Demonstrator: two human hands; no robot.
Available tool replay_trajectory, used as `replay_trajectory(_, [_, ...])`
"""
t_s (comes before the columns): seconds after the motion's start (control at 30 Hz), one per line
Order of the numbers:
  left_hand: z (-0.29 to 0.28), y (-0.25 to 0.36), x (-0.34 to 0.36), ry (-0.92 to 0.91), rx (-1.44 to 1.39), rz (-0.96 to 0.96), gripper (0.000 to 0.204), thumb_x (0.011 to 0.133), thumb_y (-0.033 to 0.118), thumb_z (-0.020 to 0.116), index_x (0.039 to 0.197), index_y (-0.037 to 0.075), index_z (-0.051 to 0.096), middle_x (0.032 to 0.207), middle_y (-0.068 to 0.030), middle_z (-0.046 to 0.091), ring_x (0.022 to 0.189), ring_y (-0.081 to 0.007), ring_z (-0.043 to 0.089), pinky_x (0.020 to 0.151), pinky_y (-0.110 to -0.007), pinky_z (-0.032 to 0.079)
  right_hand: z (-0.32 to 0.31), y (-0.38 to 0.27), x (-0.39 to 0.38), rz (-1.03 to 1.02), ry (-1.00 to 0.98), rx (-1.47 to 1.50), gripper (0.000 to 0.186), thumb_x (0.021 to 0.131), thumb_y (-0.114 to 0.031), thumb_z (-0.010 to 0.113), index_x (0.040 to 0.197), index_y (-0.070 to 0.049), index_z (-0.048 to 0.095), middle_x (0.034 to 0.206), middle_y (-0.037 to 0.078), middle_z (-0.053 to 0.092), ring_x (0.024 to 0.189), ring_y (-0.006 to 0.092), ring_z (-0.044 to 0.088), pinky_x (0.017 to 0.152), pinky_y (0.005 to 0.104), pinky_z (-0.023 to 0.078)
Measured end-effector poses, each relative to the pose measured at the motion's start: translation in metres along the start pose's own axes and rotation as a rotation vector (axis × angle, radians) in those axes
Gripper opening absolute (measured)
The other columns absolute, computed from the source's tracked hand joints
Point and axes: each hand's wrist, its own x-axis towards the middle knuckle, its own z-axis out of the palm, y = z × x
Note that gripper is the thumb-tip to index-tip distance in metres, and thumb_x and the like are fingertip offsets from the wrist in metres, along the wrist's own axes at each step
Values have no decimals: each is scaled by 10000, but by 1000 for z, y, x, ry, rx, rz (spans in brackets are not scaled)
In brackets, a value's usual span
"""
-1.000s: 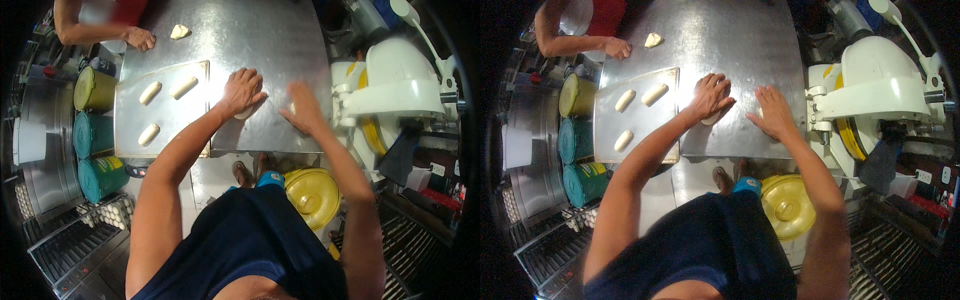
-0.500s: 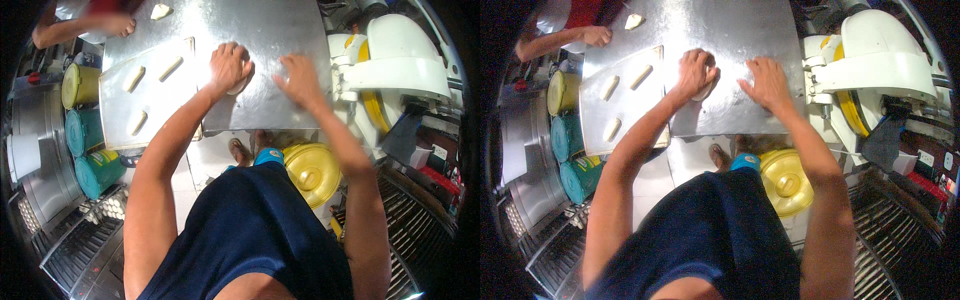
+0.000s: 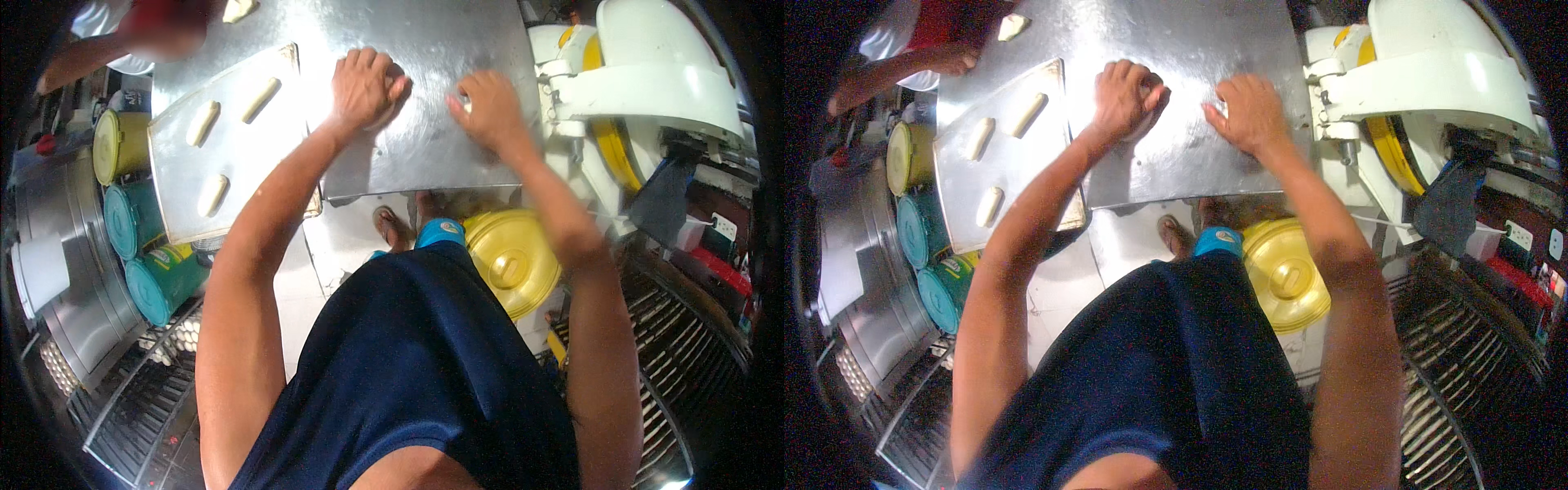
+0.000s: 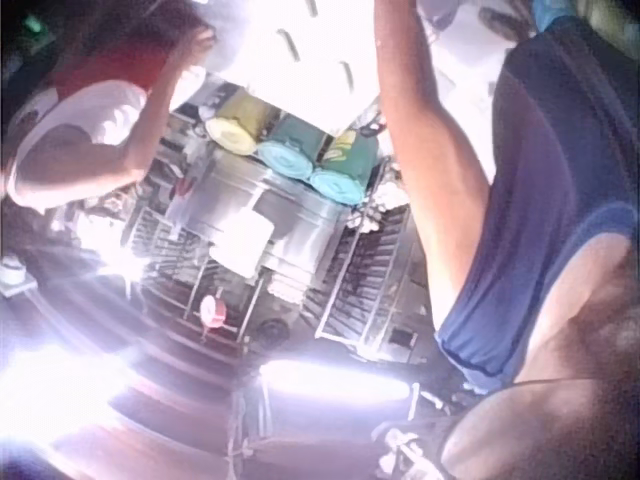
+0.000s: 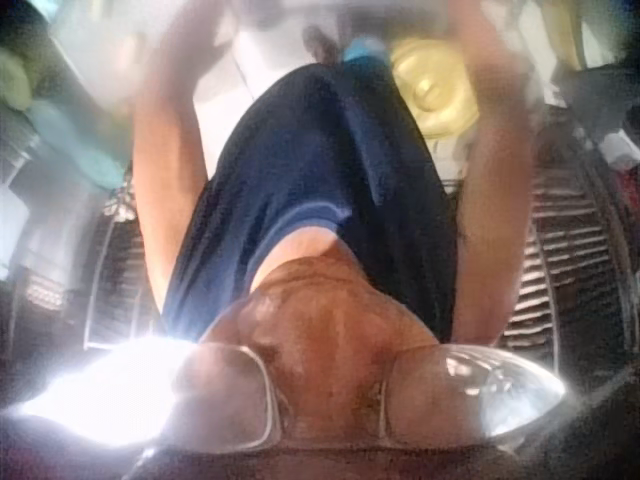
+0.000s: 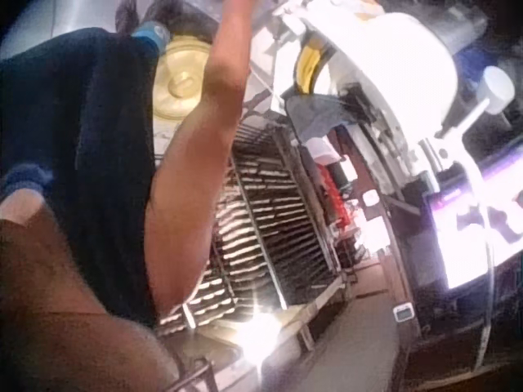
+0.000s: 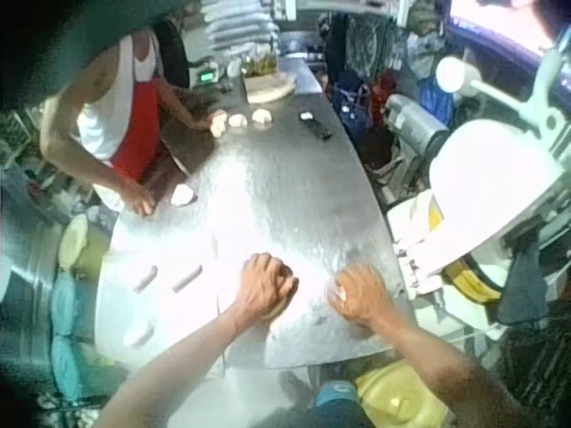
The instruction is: The person shapes pieces of dough by hand on a metal table and places the shaped rolls onto a baking tray, then slides the tray into a rack.
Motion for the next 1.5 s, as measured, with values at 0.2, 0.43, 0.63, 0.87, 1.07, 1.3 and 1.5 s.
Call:
replay_trajectory(0.2, [-27, -2, -12, -293, -287, -203, 513, 838, 575, 756, 979, 82, 742, 1009, -96, 705, 977, -289, 675, 864, -446, 546, -22, -6, -24, 62, -266, 10, 383, 883, -428, 710, 740, -82, 630, 786, 115, 629, 764, 356, 618, 737, 506, 495])
replay_trajectory(0.43, [4, -19, 19, 87, 17, 279, 362, 894, 541, 702, 914, 187, 770, 826, -4, 695, 711, -207, 694, 606, -351, 552, 2, 4, 15, 35, -127, -35, 407, 893, -430, 694, 707, -80, 601, 724, 99, 602, 720, 335, 614, 683, 456, 495])
replay_trajectory(0.63, [-5, 1, -28, 31, -77, 179, 693, 861, 701, 657, 1193, 92, 647, 1211, -162, 597, 1181, -376, 532, 1008, -493, 446, -10, -14, -21, -65, 98, 17, 409, 887, -449, 702, 726, -87, 603, 781, 100, 634, 782, 336, 620, 765, 502, 479])
replay_trajectory(0.87, [5, -17, 11, 113, -125, 166, 312, 875, 471, 702, 832, 167, 755, 832, -14, 675, 794, -255, 684, 680, -431, 553, 4, -2, -7, -9, -197, -43, 417, 874, -476, 710, 729, -99, 607, 769, 97, 635, 771, 333, 614, 770, 498, 467])
replay_trajectory(1.07, [3, -7, 6, 40, -44, 153, 400, 902, 549, 657, 838, 163, 743, 865, -19, 665, 863, -224, 662, 763, -411, 526, 1, -6, -10, 60, -153, -22, 413, 862, -471, 722, 756, -89, 606, 825, 112, 639, 802, 343, 608, 756, 486, 477])
replay_trajectory(1.3, [-22, 10, -19, -172, -70, 9, 578, 867, 685, 663, 979, 124, 743, 1006, -110, 672, 1000, -297, 645, 862, -455, 530, -24, -10, -30, 57, -257, -20, 408, 849, -487, 713, 783, -93, 630, 833, 110, 623, 816, 338, 601, 757, 469, 478])
replay_trajectory(1.5, [3, -6, 4, 100, -102, 236, 378, 855, 532, 744, 810, 157, 768, 756, -40, 666, 730, -245, 674, 654, -402, 545, 5, -1, -33, -29, -183, -45, 399, 854, -501, 688, 742, -123, 623, 781, 88, 610, 797, 322, 594, 729, 468, 460])
